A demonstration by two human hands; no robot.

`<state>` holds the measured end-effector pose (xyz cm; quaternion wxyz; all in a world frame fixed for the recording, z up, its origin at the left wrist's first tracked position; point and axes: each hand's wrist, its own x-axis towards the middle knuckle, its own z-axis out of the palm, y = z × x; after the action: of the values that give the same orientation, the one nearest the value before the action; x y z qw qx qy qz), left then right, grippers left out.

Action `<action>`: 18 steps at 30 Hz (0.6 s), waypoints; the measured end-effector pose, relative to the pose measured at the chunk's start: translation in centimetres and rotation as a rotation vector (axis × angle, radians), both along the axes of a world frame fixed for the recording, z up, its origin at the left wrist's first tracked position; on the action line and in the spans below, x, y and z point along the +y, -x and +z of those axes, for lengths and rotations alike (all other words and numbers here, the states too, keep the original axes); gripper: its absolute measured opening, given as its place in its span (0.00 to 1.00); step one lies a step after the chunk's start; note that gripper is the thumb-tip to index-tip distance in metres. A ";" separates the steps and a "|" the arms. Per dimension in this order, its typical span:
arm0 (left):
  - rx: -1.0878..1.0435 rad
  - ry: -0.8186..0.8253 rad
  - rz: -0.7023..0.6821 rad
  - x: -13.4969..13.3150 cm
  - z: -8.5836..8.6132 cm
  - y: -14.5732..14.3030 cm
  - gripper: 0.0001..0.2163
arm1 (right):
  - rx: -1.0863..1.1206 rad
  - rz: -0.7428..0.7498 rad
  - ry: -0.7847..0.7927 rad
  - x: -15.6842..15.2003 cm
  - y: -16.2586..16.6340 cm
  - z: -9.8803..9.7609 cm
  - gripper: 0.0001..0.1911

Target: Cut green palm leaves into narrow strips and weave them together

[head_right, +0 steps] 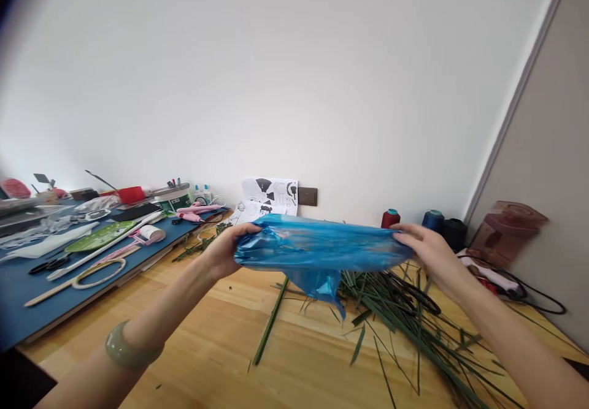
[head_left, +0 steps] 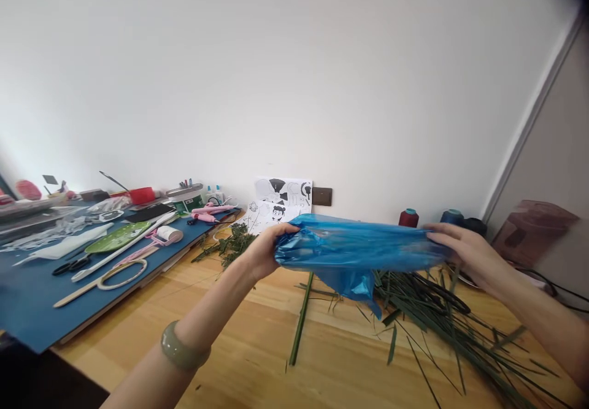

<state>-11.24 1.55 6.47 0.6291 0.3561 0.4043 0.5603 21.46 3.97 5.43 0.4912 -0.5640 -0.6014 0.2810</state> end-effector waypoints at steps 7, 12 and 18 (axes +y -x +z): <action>-0.172 -0.118 0.118 3.9 -0.8 -1.7 0.08 | -1.148 0.621 -0.921 -4.5 11.0 -5.4 0.11; -0.227 -0.209 0.164 4.4 -0.1 -0.6 0.11 | -1.272 0.728 -0.864 -1.0 17.4 -10.4 0.09; -0.223 -0.211 0.238 4.6 -1.1 1.1 0.14 | -1.080 0.905 -0.958 1.3 18.0 -11.4 0.07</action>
<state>-12.29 6.20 5.37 0.5585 0.3051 0.3104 0.7061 3.48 5.26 -6.01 0.1631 -0.0571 -0.9746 -0.1421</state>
